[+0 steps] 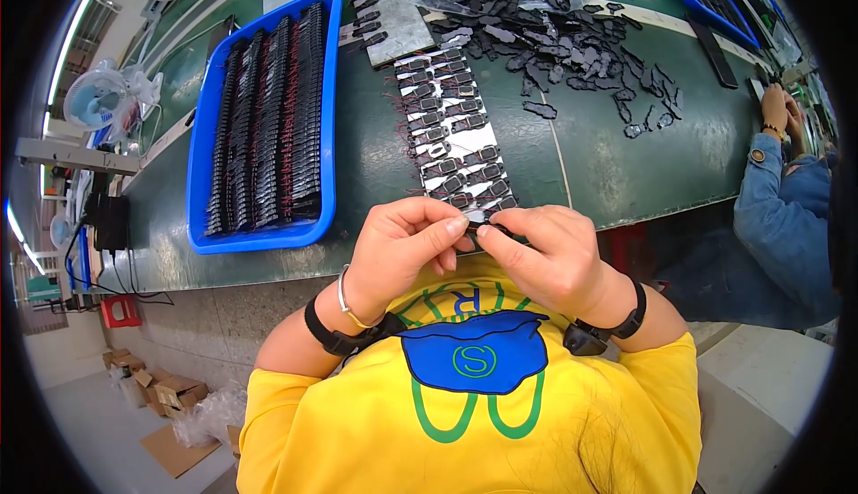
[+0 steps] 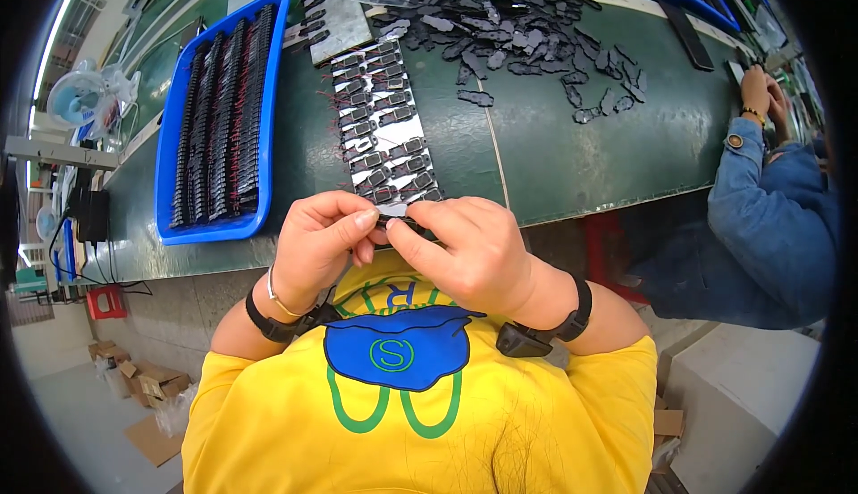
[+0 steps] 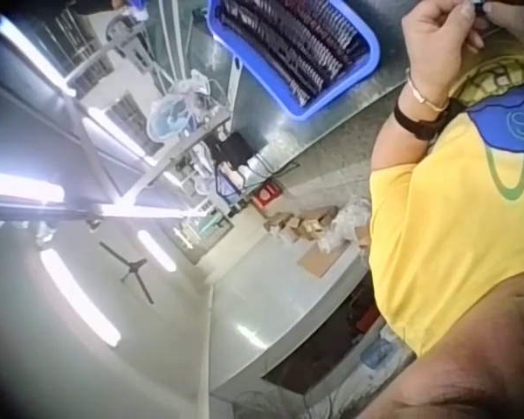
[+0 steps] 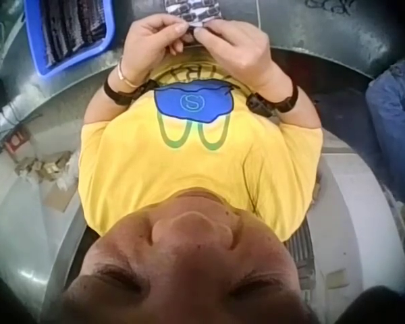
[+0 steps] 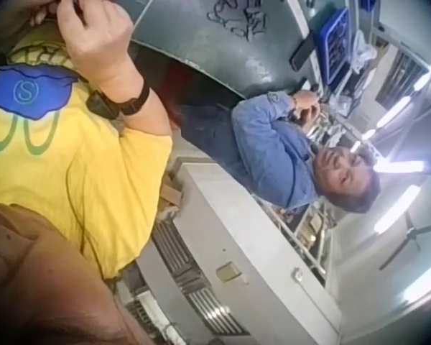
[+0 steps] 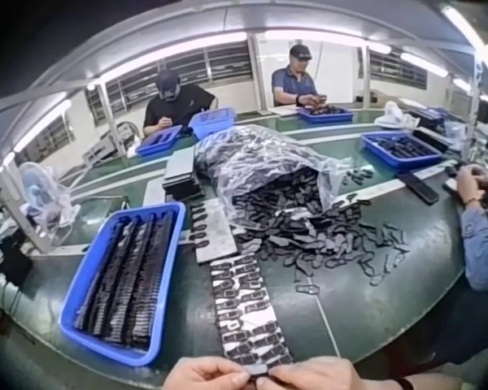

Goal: The person picks up a speaker from a blue tray, fits it into a black plastic housing by hand, and places the assembled unit onto a strip. This process is repeated for several speakers and housings.

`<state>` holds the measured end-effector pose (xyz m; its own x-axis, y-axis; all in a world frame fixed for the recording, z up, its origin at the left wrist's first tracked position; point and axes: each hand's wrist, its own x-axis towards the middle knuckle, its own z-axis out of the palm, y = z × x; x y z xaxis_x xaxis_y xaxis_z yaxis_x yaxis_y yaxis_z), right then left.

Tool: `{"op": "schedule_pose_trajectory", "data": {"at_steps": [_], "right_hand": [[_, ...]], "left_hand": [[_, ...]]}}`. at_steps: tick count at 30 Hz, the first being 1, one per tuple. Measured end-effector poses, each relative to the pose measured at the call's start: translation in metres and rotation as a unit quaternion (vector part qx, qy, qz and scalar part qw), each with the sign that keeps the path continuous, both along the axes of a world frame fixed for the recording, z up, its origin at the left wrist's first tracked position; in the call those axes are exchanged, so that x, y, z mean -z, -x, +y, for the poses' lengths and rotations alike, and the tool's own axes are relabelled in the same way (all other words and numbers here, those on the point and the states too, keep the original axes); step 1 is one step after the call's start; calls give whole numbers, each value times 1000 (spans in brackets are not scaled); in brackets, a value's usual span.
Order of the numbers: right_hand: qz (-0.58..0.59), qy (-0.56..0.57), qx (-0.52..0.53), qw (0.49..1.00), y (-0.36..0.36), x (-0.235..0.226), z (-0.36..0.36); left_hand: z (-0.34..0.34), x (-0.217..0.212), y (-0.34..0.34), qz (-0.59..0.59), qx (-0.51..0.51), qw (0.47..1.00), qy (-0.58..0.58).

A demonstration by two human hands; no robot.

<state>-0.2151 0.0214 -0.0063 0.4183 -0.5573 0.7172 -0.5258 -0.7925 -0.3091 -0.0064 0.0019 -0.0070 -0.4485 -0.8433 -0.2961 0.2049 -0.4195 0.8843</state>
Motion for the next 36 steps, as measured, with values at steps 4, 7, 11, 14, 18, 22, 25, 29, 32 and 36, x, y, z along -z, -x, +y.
{"op": "schedule_pose_trajectory", "data": {"at_steps": [4, 7, 11, 14, 18, 22, 25, 29, 32, 36], "right_hand": [[-4, -7, -1, 1000, 1, 1, -1], [-1, -15, 1, 1000, 3, -1, -3], [-55, -79, -67, 993, 8, -7, -9], [-87, -101, -30, 991, 32, -18, -30], [14, -187, 113, 976, 66, -10, -76], [220, -217, 154, 939, 62, -13, -104], [322, -221, 151, 908, 56, -15, -112], [343, -257, 104, 897, 69, -18, -112], [279, -334, 55, 899, 77, -27, -107], [205, -579, 100, 783, 77, -49, -108]], "left_hand": [[-3, 0, 1, 25, 6, 999, -25], [-7, 0, 0, 37, 21, 998, -43], [-9, -3, -9, 37, 44, 997, -54], [-11, -1, -17, 48, 28, 998, -41], [-11, 4, -20, 72, 15, 997, -22], [-9, 6, -22, 76, 18, 997, -19], [-6, 5, -27, 73, 14, 997, -16], [-8, 5, -34, 72, 16, 997, -7], [-9, 3, -35, 65, 21, 998, -7], [-11, 0, -33, 50, 34, 998, -12]]}}
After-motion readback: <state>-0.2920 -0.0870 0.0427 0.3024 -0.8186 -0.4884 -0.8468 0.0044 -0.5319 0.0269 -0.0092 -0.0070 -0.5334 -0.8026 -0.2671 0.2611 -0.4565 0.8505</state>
